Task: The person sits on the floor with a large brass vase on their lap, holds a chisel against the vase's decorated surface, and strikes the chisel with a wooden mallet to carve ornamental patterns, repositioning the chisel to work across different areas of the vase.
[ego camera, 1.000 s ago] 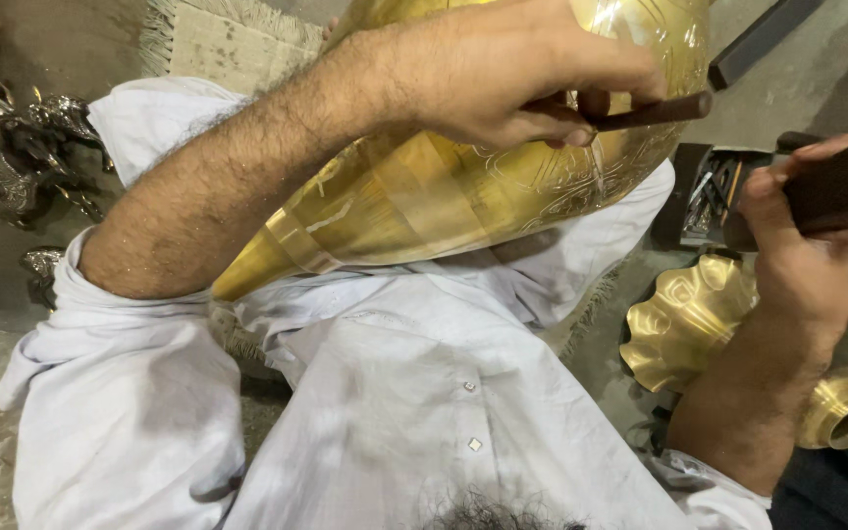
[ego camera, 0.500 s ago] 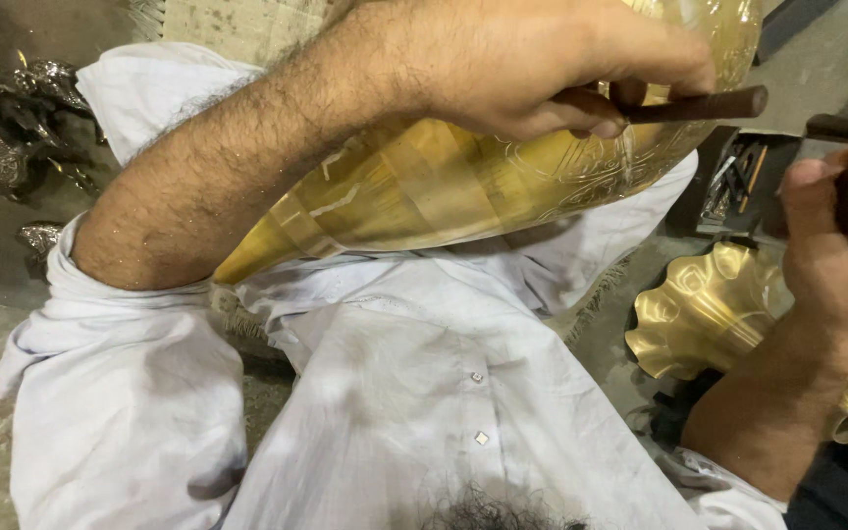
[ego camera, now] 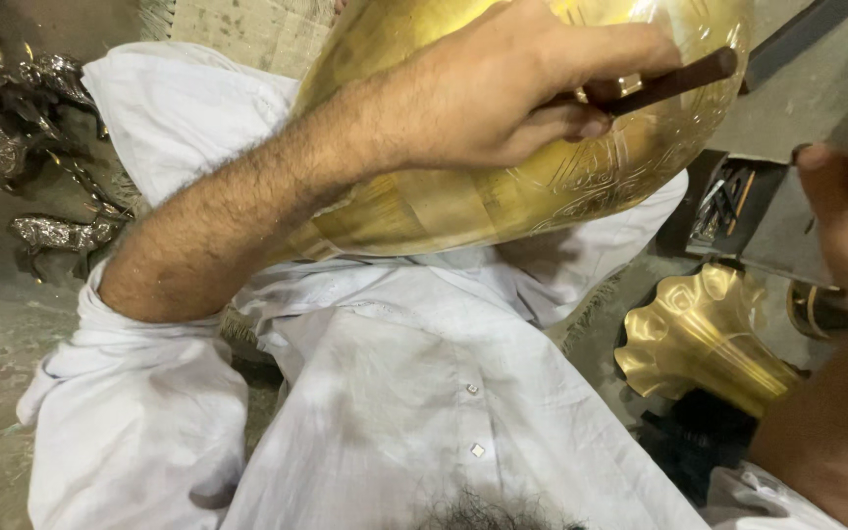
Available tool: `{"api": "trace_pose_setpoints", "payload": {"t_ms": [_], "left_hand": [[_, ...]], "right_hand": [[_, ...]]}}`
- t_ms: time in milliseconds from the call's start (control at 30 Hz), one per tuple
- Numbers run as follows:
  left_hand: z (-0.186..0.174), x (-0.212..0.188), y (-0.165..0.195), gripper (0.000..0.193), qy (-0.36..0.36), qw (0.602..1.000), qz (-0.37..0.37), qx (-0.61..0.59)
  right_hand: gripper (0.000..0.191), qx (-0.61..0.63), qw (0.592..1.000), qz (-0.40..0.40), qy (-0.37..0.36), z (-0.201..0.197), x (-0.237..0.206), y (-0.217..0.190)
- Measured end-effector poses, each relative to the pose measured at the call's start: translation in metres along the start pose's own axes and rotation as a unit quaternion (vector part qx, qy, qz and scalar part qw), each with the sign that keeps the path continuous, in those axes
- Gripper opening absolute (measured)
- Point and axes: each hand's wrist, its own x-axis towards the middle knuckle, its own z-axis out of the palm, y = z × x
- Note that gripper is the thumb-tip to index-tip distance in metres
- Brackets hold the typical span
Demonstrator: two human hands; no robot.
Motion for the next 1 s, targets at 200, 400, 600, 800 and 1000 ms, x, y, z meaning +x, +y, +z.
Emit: {"api": "trace_pose_setpoints", "payload": {"t_ms": [200,400,600,800,1000], "left_hand": [[0.007,-0.004,0.011,0.046,0.033,0.998,-0.051,0.034],[0.013,-0.017,0.013,0.04,0.07,0.994,-0.076,0.024],[0.025,-0.033,0.017,0.045,0.097,0.985,-0.138,0.045],[0.025,-0.034,0.015,0.046,0.122,0.988,-0.089,0.013],[0.02,-0.027,0.014,0.047,0.09,0.991,-0.093,0.023]], "right_hand": [[0.021,-0.165,0.986,0.024,0.016,0.004,0.023,-0.009],[0.024,-0.184,0.982,0.042,0.019,0.007,0.04,0.001],[0.023,-0.174,0.984,0.021,0.018,0.007,0.051,0.002],[0.023,-0.162,0.987,0.013,0.01,0.007,0.056,0.002],[0.023,-0.151,0.988,0.002,0.009,0.009,0.058,-0.003]]}}
